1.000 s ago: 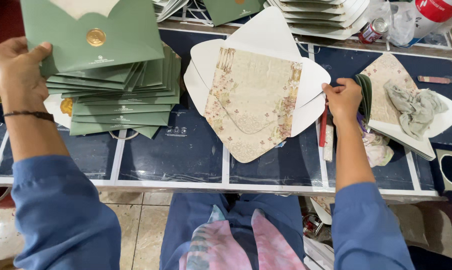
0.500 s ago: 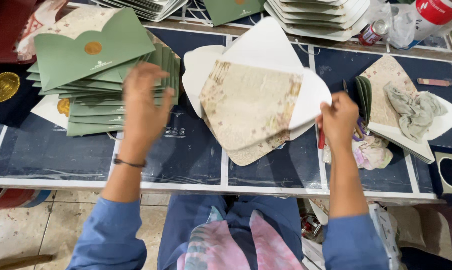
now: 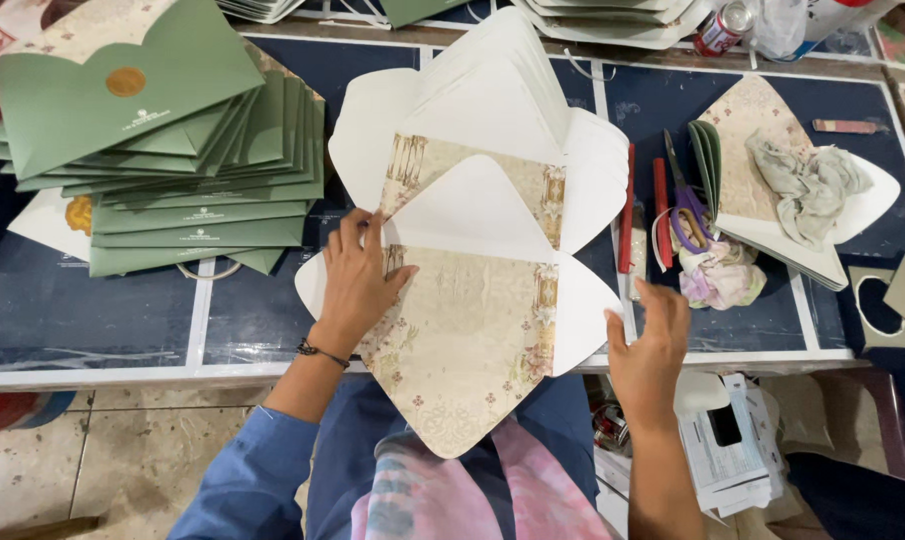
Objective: The person folds patterned paper inserts into green envelopes and stacks them on the table. They then use a red tool to press the folds of a stack of white paper inserts and later use a white tool to smooth the edges.
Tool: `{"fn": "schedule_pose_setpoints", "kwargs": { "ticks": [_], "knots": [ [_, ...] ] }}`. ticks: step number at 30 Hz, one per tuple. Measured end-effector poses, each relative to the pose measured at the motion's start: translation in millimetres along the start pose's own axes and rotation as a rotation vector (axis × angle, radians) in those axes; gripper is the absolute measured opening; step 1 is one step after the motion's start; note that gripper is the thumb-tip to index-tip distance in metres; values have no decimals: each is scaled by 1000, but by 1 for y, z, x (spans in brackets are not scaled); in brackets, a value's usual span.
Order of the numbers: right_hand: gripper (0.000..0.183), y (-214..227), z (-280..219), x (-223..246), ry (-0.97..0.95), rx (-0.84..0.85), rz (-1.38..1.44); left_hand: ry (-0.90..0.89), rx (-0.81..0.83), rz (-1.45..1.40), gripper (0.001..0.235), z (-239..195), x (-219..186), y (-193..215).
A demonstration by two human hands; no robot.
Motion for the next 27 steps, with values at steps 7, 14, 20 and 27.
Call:
{"fn": "schedule_pose_setpoints", "kwargs": {
  "ticks": [7, 14, 20, 27],
  "knots": [
    [34, -103, 14, 13, 136, 199, 153, 3, -56, -134, 82, -4, 22, -10],
    [32, -134, 1, -26, 92, 69, 182, 68, -157, -331, 68, -9, 51, -20],
    [31, -129, 6, -26, 73, 42, 259, 106, -156, -431, 67, -4, 60, -24],
    [31, -126, 7, -19, 74, 43, 268, 70, -124, -471, 67, 0, 59, -18]
  ]
}}
Point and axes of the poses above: each hand's wrist, its own z-axis towards the middle knuckle, its own y-axis out of the back of the hand, x = y × z, the point moved 10 cm from there along z, towards the middle knuckle, and after that the axes turned 7 degrees about -x, right-handed, at the moved point
